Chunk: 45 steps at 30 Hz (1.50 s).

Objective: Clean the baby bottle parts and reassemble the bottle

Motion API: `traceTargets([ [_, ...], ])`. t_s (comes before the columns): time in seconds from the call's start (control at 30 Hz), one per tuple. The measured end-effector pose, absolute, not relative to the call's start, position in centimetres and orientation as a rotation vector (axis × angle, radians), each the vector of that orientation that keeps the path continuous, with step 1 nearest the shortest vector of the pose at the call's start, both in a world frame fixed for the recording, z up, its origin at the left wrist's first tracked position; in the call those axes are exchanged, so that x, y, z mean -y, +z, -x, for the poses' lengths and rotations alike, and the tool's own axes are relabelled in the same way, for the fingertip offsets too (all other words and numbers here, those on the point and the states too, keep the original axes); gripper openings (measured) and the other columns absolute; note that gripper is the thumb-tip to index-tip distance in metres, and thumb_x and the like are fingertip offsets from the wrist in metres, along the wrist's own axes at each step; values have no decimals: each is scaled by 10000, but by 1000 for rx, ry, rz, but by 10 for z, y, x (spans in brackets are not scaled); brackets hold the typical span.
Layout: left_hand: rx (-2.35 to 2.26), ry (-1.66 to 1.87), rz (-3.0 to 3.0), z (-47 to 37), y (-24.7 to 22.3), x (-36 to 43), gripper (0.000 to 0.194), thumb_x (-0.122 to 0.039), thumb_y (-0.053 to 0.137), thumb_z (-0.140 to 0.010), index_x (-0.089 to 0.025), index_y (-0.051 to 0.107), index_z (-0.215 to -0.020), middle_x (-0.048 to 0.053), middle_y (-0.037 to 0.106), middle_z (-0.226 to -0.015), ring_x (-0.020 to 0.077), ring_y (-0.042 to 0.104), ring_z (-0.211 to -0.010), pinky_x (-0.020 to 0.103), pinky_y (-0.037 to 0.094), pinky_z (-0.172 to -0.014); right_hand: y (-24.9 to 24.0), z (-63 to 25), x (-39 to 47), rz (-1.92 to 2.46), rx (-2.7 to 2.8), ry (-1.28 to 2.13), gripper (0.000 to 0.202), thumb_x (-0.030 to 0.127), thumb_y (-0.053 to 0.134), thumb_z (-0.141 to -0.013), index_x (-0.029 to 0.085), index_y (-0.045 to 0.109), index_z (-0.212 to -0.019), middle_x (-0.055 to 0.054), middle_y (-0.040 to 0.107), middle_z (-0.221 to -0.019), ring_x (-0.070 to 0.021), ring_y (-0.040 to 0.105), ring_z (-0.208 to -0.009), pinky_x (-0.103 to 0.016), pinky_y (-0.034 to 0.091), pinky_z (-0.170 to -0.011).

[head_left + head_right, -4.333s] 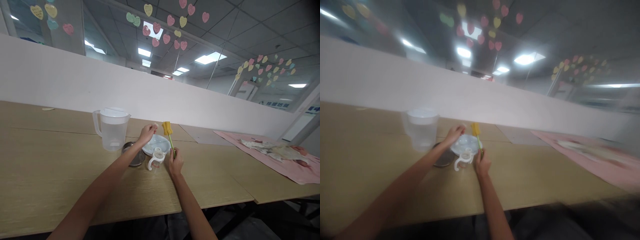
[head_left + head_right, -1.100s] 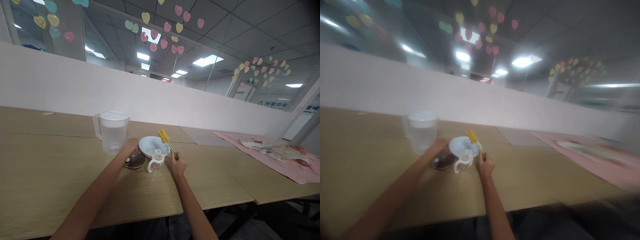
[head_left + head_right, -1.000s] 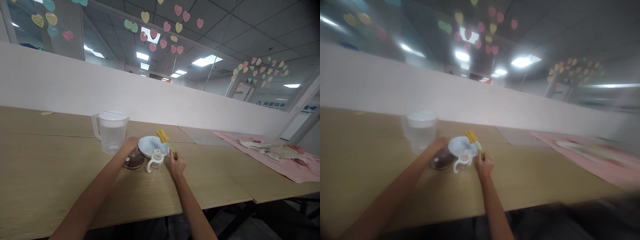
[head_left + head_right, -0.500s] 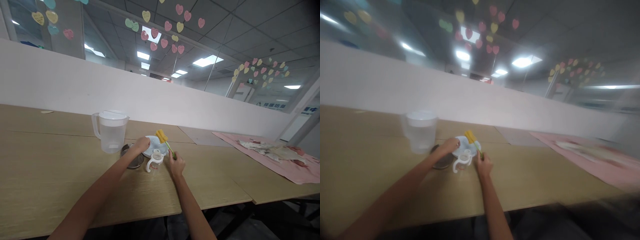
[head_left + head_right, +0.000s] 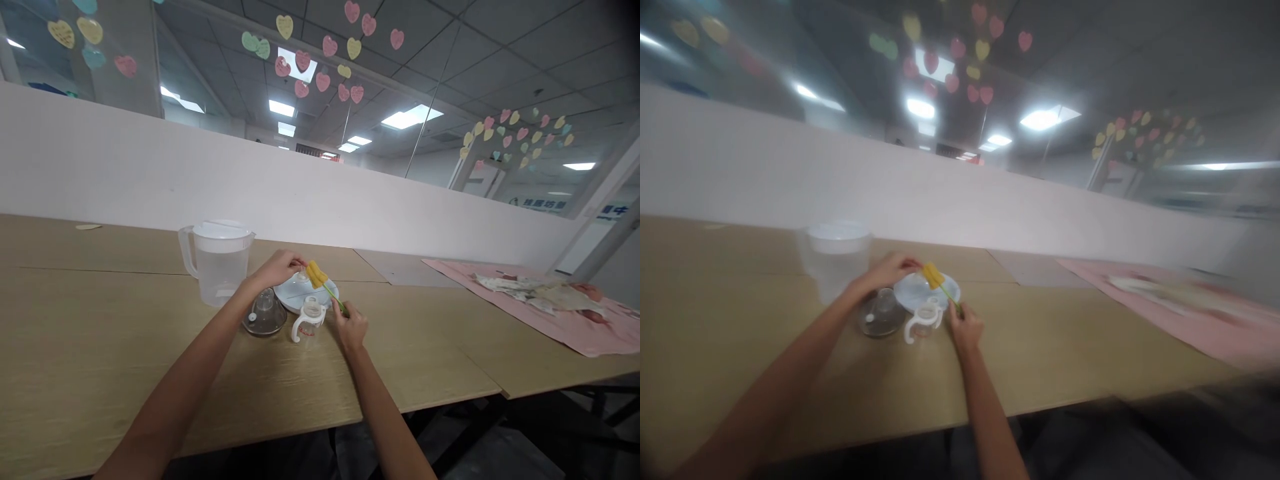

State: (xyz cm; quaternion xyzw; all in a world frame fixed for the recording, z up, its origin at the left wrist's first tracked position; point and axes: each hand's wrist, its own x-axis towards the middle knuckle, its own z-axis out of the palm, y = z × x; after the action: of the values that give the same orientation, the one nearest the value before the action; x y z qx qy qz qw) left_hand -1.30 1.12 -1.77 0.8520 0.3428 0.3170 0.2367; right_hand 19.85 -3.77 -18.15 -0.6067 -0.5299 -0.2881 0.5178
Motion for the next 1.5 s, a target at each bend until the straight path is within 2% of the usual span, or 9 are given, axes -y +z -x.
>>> traceTargets([
  [0.43,-838,750,-2347,15,-7,0,340,-296,528,-825,-129,689,-1074,57,719,-1076,200,642,-988,290,487,-876,-183,-200,37,1452,1302,-713,561,576,381,-917,175,576,-577,-11,545,-498,-82,418,-456,-217,259,-494],
  [0.6,-1184,729,-2512,27,-3,1,270,-236,549,-793,-116,699,-983,86,728,-983,190,660,-895,254,488,-802,-184,-199,36,1457,1262,-706,557,581,383,-916,176,593,-596,-6,548,-502,-82,417,-452,-215,262,-497],
  [0.7,-1503,537,-2627,36,-4,-5,198,-215,599,-735,-142,708,-883,80,729,-896,197,660,-832,253,481,-735,-183,-199,36,1496,1242,-699,576,593,362,-915,180,578,-577,-5,535,-496,-83,398,-441,-221,255,-494],
  [0.77,-1637,277,-2618,41,-10,-11,151,-210,637,-681,-158,711,-802,73,729,-834,201,657,-790,254,475,-691,-183,-199,36,1511,1229,-689,584,597,349,-916,182,559,-562,-4,528,-494,-83,389,-441,-222,250,-493],
  [0.83,-1648,15,-2561,43,-18,-18,108,-181,661,-611,-165,704,-708,62,724,-757,198,650,-732,248,471,-651,-182,-198,36,1521,1222,-677,589,602,342,-915,183,547,-556,-1,524,-492,-83,385,-444,-221,246,-493],
  [0.93,-1597,-86,-2519,44,-33,-29,102,-142,656,-540,-164,686,-635,47,715,-701,186,634,-674,240,469,-616,-182,-198,37,1532,1221,-672,592,606,339,-915,182,543,-555,-1,526,-492,-84,387,-445,-223,239,-494],
  [1.13,-1604,-21,-2483,46,-45,-42,11,-133,621,-554,-133,632,-552,95,700,-663,203,635,-647,270,488,-613,-183,-199,36,1539,1232,-692,572,577,346,-924,180,561,-572,-3,526,-497,-85,393,-455,-222,232,-491],
  [1.27,-1550,-66,-2418,45,-46,-37,19,-137,641,-571,-134,638,-552,74,674,-583,181,631,-572,253,498,-580,-182,-198,37,1532,1236,-703,562,569,354,-926,179,566,-581,-5,535,-501,-87,409,-461,-218,237,-493],
  [1.5,-1578,-150,-2407,33,-48,-23,108,-239,713,-607,-136,683,-619,82,694,-600,195,647,-587,268,518,-606,-181,-197,37,1546,1233,-695,602,595,316,-926,178,556,-566,-19,549,-500,-92,410,-455,-220,234,-496],
])
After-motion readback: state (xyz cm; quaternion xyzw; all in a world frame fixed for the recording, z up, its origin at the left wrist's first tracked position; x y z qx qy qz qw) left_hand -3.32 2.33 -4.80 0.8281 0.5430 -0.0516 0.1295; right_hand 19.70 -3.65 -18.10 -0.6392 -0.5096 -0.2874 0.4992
